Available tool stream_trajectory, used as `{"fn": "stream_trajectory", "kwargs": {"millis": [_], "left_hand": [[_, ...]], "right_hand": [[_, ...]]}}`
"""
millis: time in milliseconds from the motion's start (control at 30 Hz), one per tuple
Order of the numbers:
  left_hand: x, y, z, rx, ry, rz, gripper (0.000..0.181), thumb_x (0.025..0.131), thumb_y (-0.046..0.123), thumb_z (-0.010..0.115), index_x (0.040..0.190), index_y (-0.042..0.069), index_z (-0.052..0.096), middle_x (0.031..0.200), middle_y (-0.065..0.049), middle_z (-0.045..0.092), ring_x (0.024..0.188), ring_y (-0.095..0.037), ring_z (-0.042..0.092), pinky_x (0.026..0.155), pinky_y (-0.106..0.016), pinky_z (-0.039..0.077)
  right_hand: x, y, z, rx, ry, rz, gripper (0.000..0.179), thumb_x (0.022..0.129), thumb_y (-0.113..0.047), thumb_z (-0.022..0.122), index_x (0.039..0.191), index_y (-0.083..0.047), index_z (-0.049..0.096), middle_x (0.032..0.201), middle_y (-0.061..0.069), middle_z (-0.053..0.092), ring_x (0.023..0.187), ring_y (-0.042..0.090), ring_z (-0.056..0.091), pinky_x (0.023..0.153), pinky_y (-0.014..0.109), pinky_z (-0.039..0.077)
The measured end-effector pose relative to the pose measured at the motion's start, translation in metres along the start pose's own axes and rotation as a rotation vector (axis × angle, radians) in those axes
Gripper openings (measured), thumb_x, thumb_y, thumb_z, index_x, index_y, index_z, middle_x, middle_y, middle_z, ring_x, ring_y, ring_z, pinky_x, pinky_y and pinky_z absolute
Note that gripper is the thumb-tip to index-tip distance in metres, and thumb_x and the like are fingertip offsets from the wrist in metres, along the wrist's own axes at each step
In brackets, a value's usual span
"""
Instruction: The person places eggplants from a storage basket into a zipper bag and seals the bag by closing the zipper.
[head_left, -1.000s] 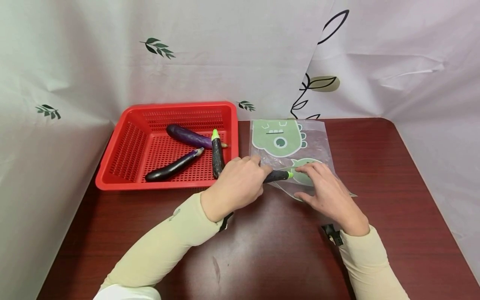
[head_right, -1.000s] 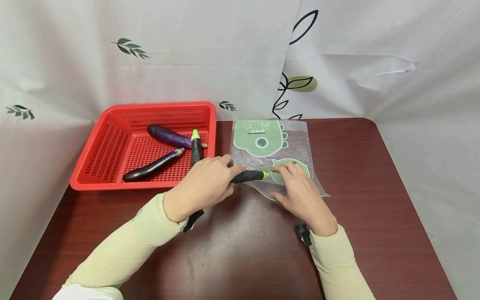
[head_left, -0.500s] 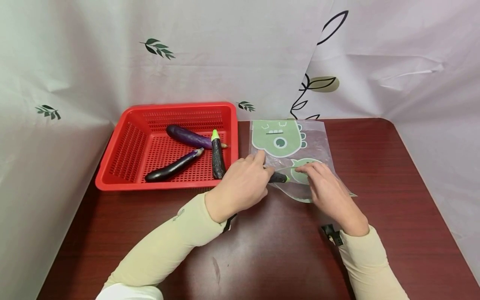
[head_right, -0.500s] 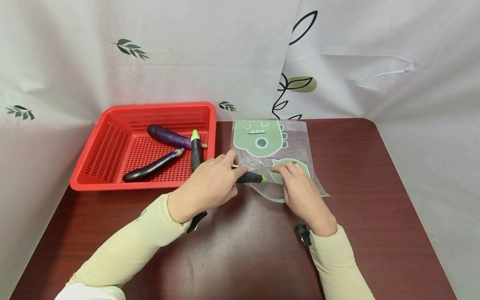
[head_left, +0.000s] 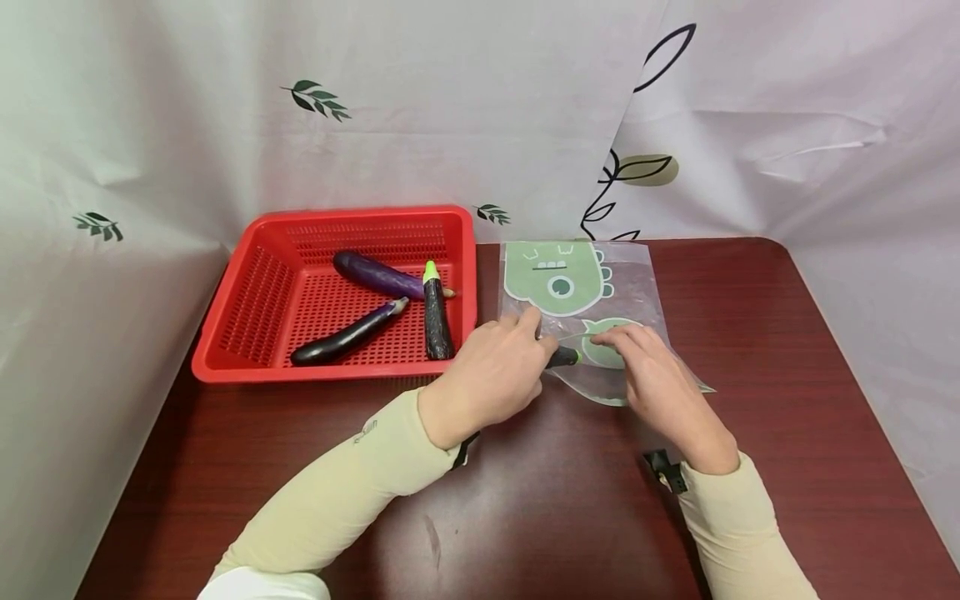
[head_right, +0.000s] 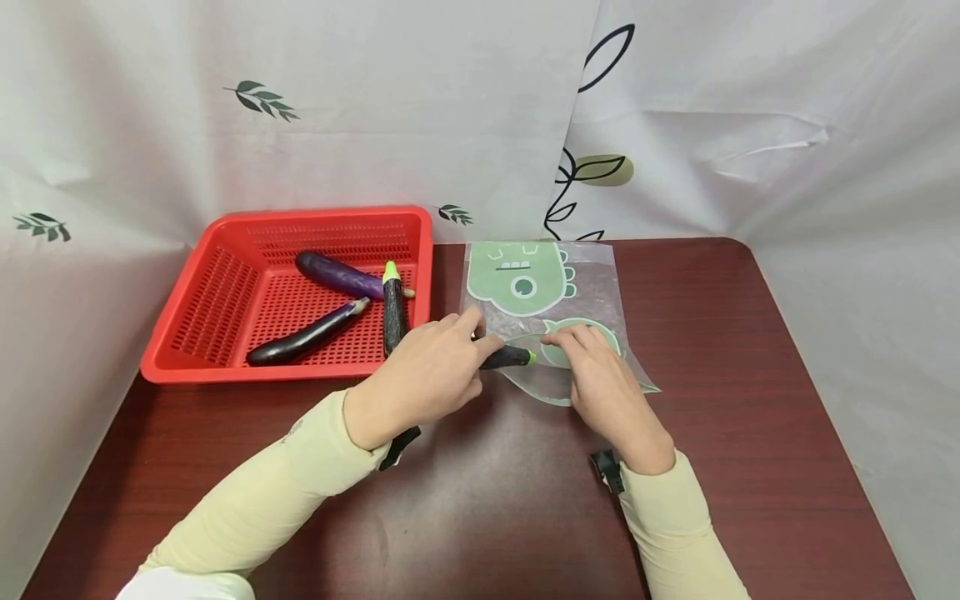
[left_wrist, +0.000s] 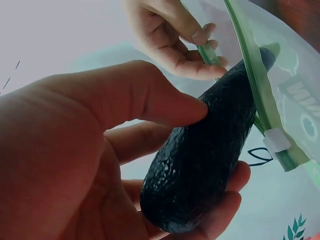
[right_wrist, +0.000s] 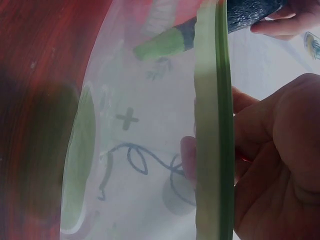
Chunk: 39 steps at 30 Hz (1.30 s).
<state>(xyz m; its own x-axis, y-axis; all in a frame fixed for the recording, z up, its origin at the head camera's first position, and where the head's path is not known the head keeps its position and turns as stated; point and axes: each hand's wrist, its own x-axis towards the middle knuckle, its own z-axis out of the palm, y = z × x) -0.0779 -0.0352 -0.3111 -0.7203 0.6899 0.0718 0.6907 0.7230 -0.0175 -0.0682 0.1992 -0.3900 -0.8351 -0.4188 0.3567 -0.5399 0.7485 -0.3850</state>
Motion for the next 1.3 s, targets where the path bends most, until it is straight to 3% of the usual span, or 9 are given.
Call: {"fn": "stream_trajectory", "kwargs": {"millis": [300,667,900,1133,1300], "left_hand": [[0.003,0.005,0.005,0.035,0.056,0.032,0.023,0.087,0.018,0.069,0.109,0.01,0.074,0.098,-0.008,0.064,0.081,-0.022,0.064,0.07,-0.035,0.055],[0.007,0.011,0.007,0.034,0.043,0.045,0.022,0.095,0.015,0.061,0.112,0.01,0.075,0.107,-0.01,0.066,0.089,-0.023,0.065,0.076,-0.036,0.058],[0.005,0.014,0.01,0.031,0.046,0.043,0.024,0.098,0.015,0.058,0.114,0.008,0.075,0.11,-0.011,0.063,0.087,-0.024,0.064,0.069,-0.037,0.058],[0.004,0.017,0.012,0.033,0.074,0.051,0.022,0.097,0.012,0.059,0.113,0.009,0.075,0.101,-0.009,0.061,0.074,-0.021,0.065,0.058,-0.035,0.056],[0.004,0.019,0.013,0.048,0.09,0.06,0.021,0.096,0.01,0.061,0.111,0.01,0.075,0.098,-0.008,0.061,0.073,-0.019,0.065,0.057,-0.034,0.056]], "right_hand": [[-0.001,0.001,0.002,0.006,0.02,-0.011,0.038,0.087,0.019,0.047,0.115,0.0,0.065,0.114,0.013,0.064,0.109,0.033,0.056,0.092,0.045,0.047],[0.0,0.0,0.003,0.019,0.044,-0.025,0.039,0.086,0.02,0.046,0.115,0.001,0.065,0.114,0.013,0.063,0.11,0.033,0.056,0.094,0.044,0.046],[0.0,0.0,0.003,0.018,0.043,-0.028,0.038,0.086,0.02,0.048,0.115,0.002,0.064,0.113,0.014,0.063,0.109,0.033,0.056,0.093,0.045,0.046],[-0.001,0.0,0.003,0.022,0.045,-0.035,0.037,0.087,0.02,0.049,0.115,0.002,0.064,0.113,0.014,0.063,0.11,0.033,0.056,0.094,0.045,0.046],[0.0,0.0,0.003,0.029,0.049,-0.046,0.037,0.087,0.021,0.049,0.115,0.002,0.064,0.113,0.014,0.063,0.111,0.034,0.055,0.095,0.045,0.045]]}}
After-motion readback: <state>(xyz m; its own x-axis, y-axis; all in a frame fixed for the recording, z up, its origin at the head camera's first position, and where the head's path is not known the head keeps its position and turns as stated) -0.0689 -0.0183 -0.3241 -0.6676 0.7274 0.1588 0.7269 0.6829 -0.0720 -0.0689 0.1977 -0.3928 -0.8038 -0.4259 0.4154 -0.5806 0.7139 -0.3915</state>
